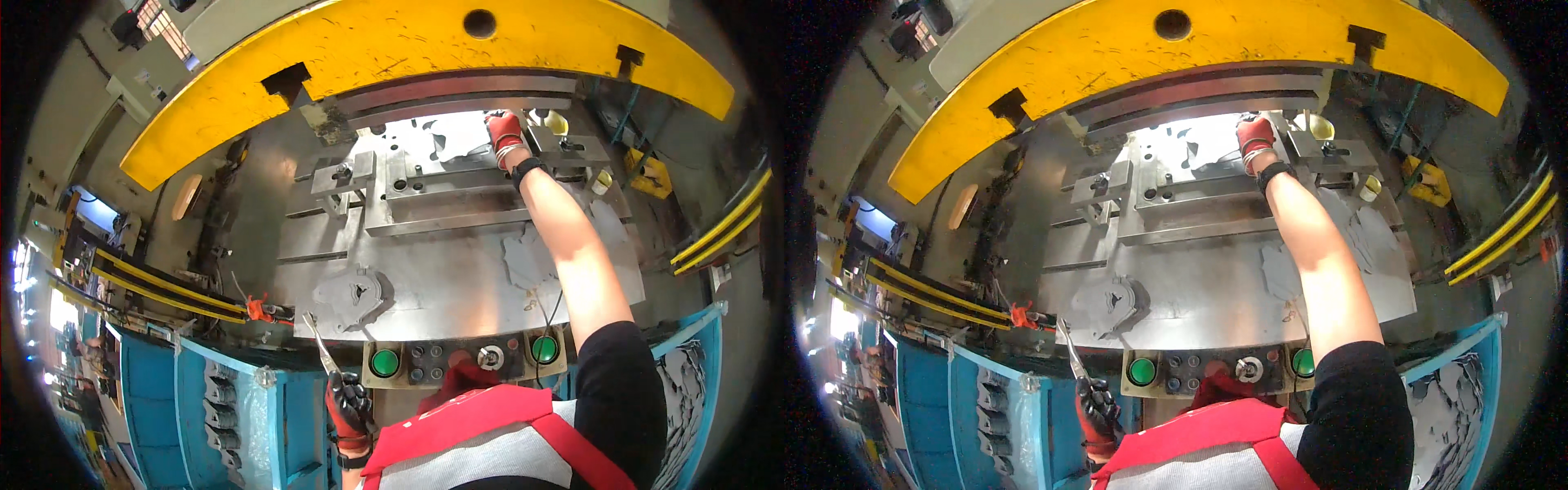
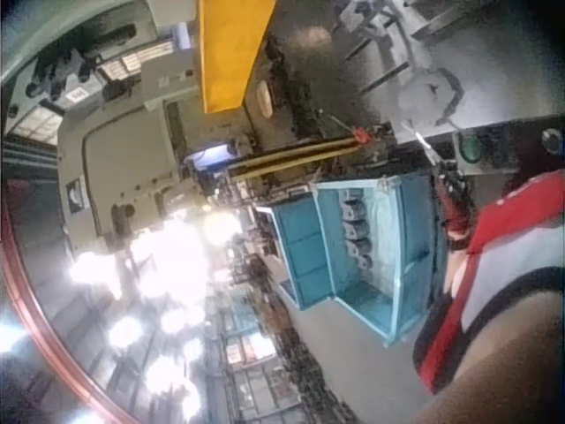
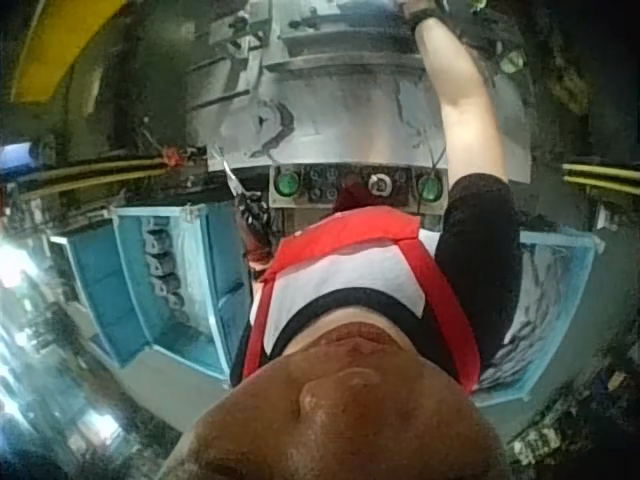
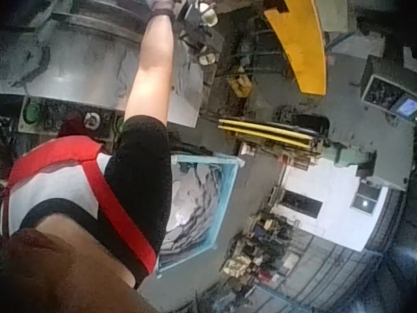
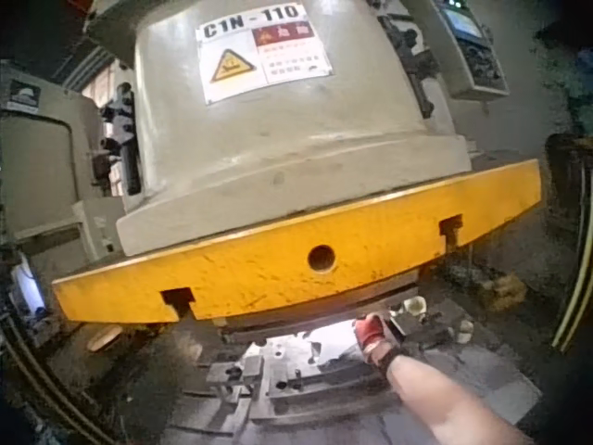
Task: Operating a hydraulic stamping press to form metal parts and then using pliers to remove them.
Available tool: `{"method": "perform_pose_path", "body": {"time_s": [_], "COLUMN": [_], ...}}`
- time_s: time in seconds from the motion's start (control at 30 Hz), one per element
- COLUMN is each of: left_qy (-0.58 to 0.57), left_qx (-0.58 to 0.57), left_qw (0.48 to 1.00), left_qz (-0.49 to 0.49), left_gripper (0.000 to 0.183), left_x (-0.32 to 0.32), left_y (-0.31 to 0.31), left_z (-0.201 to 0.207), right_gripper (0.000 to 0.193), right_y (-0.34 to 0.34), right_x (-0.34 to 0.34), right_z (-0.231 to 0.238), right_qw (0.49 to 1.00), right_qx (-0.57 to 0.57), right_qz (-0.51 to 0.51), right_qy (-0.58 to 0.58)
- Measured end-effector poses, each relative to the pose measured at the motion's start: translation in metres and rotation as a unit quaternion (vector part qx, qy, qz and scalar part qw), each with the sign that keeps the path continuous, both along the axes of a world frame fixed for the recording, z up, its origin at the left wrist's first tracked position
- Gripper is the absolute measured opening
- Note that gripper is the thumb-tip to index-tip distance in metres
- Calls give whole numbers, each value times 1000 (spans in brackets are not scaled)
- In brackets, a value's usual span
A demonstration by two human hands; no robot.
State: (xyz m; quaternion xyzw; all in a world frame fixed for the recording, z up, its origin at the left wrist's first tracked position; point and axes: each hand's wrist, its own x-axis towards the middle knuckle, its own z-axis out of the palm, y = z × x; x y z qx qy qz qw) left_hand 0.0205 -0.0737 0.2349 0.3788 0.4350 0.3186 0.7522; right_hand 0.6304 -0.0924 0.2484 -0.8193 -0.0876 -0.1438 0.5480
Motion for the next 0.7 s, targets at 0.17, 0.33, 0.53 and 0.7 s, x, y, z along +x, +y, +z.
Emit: {"method": "perform_pose_path", "body": {"time_s": [0.17, 0.33, 0.53, 0.7], "left_qy": [25, 62, 62, 205], "left_qx": [8, 46, 34, -5], "left_qw": [999, 995, 996, 977], "left_qz": [39, 58, 61, 64], "left_gripper": [37, 36, 37, 30], "left_x": [-4, 6, -44, -53], "left_y": [0, 2, 49, 59], "left_z": [4, 7, -100, -170], "right_gripper": [29, 31, 26, 25], "right_y": [11, -12, -120, -276], "right_x": [-41, -62, -187, -290], "right_z": [31, 57, 33, -62], "right_qw": [990, 953, 954, 998], "right_qx": [-128, -288, -23, 15], "right_qz": [50, 43, 192, -44], "right_qy": [-4, -84, -228, -47]}}
